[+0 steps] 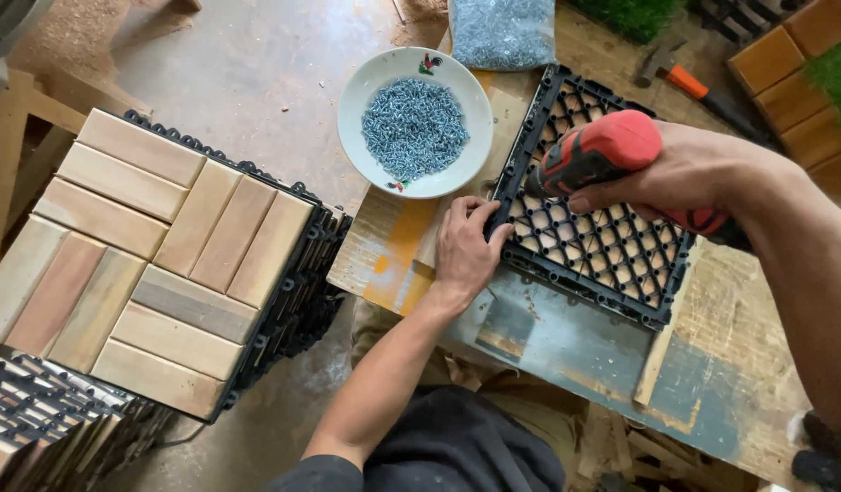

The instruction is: Assembling wooden floor tiles by screwing a plastic grid base onto the wood using a power drill.

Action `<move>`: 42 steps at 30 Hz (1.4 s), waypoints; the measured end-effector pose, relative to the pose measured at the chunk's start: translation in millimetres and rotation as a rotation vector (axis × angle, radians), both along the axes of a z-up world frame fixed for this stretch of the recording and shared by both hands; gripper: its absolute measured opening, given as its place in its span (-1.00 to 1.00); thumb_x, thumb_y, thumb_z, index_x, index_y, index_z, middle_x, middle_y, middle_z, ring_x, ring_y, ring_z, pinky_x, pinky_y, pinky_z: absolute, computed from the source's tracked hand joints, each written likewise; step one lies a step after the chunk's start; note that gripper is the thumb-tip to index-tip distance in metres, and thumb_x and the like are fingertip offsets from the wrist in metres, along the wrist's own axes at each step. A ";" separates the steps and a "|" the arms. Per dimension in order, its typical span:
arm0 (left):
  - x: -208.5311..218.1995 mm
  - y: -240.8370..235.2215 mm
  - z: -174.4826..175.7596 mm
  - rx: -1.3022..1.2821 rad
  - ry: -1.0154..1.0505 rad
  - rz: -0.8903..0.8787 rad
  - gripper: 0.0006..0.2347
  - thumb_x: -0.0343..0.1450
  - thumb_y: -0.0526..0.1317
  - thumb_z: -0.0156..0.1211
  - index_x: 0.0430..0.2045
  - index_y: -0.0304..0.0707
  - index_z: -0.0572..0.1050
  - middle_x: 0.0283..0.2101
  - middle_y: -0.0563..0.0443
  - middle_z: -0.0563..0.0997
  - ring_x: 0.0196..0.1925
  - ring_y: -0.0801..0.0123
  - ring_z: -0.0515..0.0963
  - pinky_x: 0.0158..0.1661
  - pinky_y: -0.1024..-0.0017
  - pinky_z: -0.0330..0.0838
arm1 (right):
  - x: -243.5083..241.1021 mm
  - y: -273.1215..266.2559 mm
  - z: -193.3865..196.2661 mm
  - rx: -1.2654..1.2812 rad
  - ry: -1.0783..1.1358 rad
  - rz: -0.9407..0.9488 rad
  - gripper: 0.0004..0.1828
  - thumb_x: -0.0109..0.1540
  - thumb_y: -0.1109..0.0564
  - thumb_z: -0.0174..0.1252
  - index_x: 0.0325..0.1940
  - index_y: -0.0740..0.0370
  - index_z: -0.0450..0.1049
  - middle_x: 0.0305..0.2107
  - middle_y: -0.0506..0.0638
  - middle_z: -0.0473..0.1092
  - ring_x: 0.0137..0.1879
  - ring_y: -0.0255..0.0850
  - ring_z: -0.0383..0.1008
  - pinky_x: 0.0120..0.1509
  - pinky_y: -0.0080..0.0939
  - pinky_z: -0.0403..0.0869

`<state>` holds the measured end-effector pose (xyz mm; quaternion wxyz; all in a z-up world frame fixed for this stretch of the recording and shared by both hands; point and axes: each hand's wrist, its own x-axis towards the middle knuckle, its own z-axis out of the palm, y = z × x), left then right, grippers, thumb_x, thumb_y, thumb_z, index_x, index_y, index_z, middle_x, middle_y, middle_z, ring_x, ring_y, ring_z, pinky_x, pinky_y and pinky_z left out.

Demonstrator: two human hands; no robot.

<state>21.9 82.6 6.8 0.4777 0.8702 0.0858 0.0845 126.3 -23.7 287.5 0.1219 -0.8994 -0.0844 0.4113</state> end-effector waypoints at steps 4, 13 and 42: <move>1.0 1.5 4.2 0.005 0.006 -0.048 -0.64 0.39 -0.08 0.35 0.02 -0.22 0.55 -0.01 -0.12 0.50 0.07 0.11 0.50 0.10 0.18 0.48 | -21.9 -7.3 0.4 -0.147 -0.087 0.106 -0.28 0.03 -0.21 0.35 0.31 -0.40 0.45 0.12 -0.18 0.55 0.15 -0.13 0.54 0.38 -0.06 0.40; 52.1 82.9 1.4 0.384 -0.208 0.230 -0.81 0.44 -0.16 0.31 -0.11 -0.13 0.58 -0.06 -0.05 0.59 -0.03 0.16 0.52 -0.03 0.29 0.48 | -124.8 -83.8 -34.6 0.459 -0.247 -0.526 -0.19 0.12 0.11 0.32 0.50 0.01 0.38 -0.67 0.12 0.36 -0.53 -0.16 0.33 -0.36 -0.16 0.34; 2.3 -29.8 57.4 -1.334 0.326 -0.170 -0.82 0.33 -0.38 0.37 -0.23 -0.44 0.65 -0.24 -0.23 0.73 -0.23 0.18 0.72 -0.11 0.28 0.68 | -221.9 -166.2 -139.1 1.305 -0.499 -0.742 -0.77 0.20 0.05 0.33 -0.17 0.18 0.49 -0.56 0.08 0.48 -0.51 -0.15 0.55 -0.33 -0.20 0.63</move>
